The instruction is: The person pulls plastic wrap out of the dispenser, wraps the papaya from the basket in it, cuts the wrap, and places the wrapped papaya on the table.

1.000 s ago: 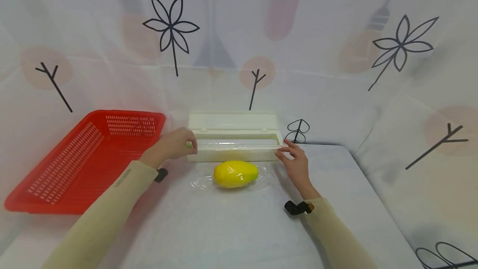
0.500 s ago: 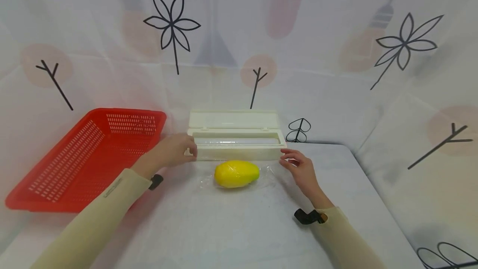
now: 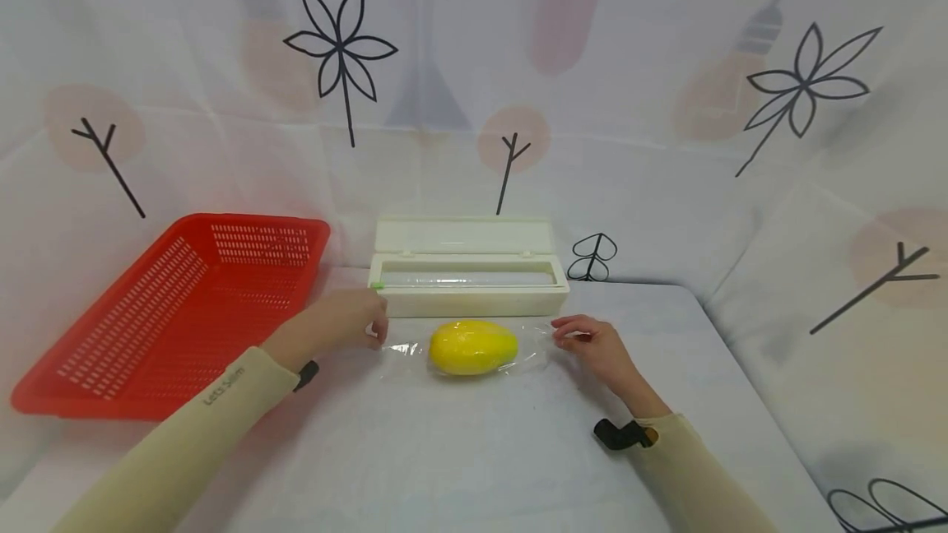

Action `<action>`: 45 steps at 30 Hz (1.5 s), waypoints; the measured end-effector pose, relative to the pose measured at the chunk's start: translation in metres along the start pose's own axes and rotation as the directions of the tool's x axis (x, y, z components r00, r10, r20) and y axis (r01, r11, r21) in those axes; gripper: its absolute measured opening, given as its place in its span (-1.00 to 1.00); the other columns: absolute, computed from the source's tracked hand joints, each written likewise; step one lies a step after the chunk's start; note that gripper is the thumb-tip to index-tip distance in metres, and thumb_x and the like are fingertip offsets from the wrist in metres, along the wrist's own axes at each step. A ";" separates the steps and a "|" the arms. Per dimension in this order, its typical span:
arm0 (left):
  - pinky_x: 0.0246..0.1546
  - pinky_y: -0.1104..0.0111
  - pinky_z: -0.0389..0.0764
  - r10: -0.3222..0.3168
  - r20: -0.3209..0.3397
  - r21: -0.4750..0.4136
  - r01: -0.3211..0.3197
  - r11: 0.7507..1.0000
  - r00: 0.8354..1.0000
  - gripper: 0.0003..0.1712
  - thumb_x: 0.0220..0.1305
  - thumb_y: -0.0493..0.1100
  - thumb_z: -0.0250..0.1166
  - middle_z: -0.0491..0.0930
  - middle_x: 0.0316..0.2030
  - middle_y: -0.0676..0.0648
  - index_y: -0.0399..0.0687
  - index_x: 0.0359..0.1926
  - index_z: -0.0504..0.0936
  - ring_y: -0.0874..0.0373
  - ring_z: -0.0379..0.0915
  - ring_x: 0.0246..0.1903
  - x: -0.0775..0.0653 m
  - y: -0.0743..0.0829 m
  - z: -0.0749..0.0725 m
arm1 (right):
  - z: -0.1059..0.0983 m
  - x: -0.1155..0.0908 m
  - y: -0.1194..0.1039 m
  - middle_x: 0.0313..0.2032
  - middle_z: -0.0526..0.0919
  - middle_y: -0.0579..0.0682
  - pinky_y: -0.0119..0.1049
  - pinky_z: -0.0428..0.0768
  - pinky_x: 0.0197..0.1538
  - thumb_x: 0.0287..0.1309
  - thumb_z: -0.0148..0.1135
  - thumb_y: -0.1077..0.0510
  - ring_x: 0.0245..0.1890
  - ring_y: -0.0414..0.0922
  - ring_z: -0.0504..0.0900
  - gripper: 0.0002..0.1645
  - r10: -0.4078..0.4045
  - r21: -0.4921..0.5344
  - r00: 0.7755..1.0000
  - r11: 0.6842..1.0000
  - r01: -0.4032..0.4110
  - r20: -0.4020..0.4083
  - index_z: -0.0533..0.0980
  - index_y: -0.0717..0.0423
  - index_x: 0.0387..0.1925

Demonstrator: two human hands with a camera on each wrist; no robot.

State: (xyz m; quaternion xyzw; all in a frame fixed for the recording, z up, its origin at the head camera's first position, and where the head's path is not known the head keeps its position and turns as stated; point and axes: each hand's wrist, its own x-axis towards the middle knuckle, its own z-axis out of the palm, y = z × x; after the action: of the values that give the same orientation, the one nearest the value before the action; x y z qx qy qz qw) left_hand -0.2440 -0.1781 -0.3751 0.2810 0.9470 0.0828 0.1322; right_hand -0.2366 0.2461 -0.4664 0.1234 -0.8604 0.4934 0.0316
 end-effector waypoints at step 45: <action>0.00 0.28 0.57 0.247 -0.476 0.026 -0.268 0.963 0.844 -0.73 0.33 -0.01 0.35 0.69 -0.07 0.06 0.00 -0.05 0.78 0.10 0.54 -0.07 0.060 0.064 0.046 | -0.008 -0.005 -0.007 0.11 0.62 0.09 -0.41 0.56 0.05 0.21 0.04 0.53 0.13 0.03 0.53 -0.60 0.025 -0.061 0.991 0.998 -0.033 -0.130 0.63 0.20 -0.04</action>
State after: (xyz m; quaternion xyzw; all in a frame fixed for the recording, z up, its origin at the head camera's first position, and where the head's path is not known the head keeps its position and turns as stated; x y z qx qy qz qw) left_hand -0.2457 -0.0879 -0.4160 0.3736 0.9021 0.1858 -0.1103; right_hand -0.2306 0.2503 -0.4575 0.0776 -0.8735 0.4732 0.0840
